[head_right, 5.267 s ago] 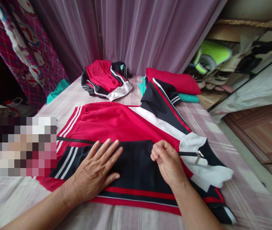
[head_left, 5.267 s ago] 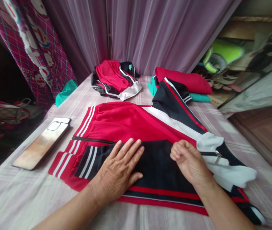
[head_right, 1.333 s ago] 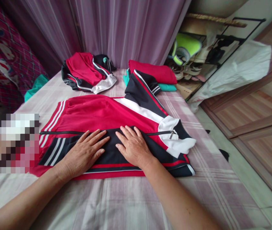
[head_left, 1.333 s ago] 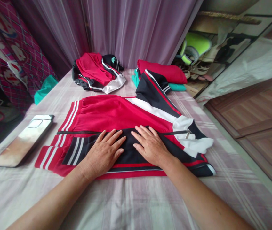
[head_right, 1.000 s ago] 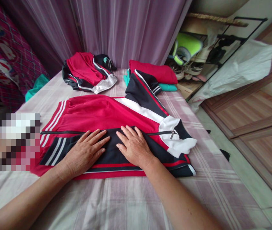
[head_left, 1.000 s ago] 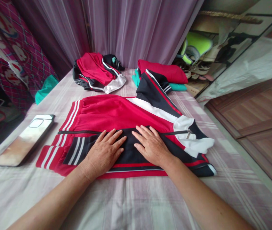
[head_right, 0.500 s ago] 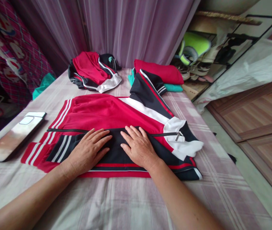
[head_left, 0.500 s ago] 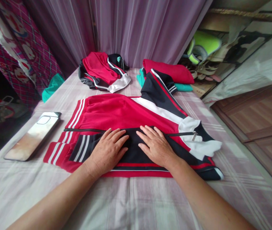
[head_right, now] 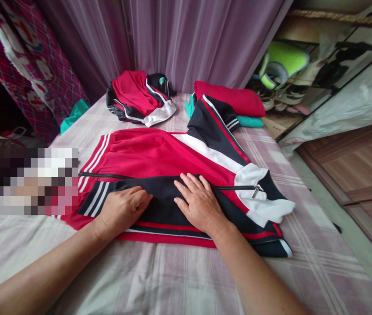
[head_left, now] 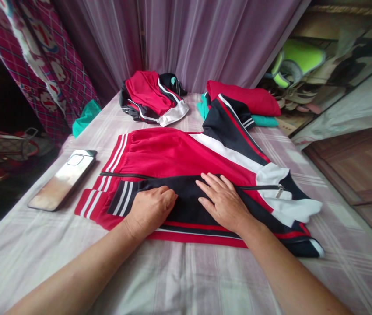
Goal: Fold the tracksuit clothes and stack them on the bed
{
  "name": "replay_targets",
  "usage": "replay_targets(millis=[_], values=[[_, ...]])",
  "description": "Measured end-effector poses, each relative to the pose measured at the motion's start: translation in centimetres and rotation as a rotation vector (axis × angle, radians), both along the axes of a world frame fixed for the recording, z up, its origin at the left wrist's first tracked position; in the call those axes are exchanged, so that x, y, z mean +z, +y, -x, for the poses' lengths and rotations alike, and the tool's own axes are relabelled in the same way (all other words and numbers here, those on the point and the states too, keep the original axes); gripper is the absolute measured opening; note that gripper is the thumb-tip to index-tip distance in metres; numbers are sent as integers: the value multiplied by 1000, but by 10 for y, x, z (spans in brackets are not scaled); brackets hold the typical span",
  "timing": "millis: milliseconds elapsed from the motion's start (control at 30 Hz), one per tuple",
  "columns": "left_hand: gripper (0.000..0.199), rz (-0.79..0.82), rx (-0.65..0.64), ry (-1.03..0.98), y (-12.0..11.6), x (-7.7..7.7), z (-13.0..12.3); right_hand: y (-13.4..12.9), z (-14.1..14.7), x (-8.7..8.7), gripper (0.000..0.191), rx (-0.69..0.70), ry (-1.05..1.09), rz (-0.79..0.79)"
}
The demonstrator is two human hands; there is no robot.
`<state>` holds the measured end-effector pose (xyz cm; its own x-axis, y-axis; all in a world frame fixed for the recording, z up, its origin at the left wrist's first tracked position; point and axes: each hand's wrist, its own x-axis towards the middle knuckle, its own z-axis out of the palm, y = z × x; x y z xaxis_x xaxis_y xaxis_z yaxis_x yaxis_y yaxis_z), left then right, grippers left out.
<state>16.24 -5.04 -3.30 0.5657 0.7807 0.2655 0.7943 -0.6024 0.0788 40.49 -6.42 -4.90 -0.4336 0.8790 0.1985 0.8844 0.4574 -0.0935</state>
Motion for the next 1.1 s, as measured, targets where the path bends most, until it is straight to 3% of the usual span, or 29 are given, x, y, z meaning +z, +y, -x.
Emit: replay_targets(millis=[367,533,667,767,900,1000,1100], values=[[23,251,63,127,3,5,-3,0,-1,-2,46,21,-19,-60],[23,265,65,128,3,3,-4,1,-3,-6,45,35,-11,-76],[21,182,82,100,3,5,-5,3,-4,-5,42,67,98,-172],[18,125,56,65,3,7,-6,4,-4,-1,33,38,277,-317],[14,106,21,-8,4,8,-5,5,-3,4,1,-84,404,-378],[13,68,22,-11,4,7,-4,5,-3,5,26,-117,391,-392],[17,30,30,7,3,5,-3,5,-3,4,38,-90,403,-401]])
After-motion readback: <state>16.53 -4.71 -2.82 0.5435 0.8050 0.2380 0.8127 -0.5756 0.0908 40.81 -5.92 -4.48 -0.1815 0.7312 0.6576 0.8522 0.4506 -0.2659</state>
